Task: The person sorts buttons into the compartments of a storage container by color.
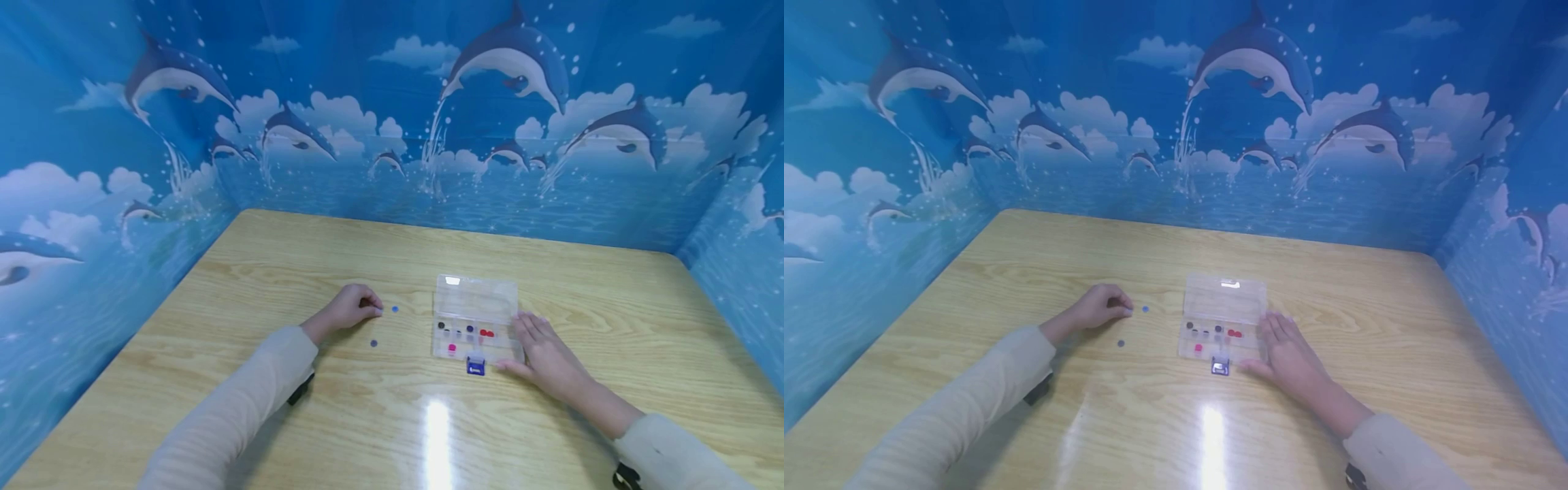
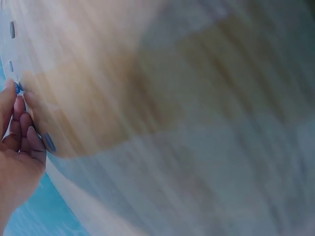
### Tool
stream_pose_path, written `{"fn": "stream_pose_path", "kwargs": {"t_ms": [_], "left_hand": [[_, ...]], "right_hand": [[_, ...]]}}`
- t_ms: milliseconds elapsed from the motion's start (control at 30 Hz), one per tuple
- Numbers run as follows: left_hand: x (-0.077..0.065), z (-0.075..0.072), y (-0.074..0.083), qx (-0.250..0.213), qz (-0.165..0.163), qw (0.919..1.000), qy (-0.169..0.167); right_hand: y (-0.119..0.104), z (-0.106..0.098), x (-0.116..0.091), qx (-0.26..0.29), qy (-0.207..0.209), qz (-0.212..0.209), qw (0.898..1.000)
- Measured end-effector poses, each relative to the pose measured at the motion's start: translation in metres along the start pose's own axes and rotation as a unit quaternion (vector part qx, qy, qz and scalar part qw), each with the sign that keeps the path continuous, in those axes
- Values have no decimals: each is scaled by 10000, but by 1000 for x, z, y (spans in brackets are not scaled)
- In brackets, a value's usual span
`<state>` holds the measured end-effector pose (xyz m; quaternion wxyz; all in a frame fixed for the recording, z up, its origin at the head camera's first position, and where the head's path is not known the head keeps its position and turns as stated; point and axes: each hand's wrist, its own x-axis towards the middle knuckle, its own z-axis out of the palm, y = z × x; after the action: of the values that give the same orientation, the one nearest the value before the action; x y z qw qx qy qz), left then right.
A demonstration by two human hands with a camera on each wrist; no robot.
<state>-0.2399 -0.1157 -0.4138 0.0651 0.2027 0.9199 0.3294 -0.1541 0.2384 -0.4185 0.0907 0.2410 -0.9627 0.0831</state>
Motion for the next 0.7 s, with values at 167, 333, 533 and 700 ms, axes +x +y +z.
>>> {"fn": "stream_pose_path", "kwargs": {"t_ms": [167, 333, 533, 700], "left_hand": [[0, 0, -2, 107, 136, 9998, 138], [0, -1, -2, 143, 200, 9993, 266], [-1, -2, -1, 38, 65, 9994, 332], [-2, -3, -1, -59, 29, 9993, 365]], "right_hand": [[0, 0, 0, -9, -18, 14, 10000], [1, 1, 0, 16, 77, -11, 10000], [3, 3, 0, 4, 152, -66, 9999], [0, 0, 0, -23, 27, -8, 10000]]}}
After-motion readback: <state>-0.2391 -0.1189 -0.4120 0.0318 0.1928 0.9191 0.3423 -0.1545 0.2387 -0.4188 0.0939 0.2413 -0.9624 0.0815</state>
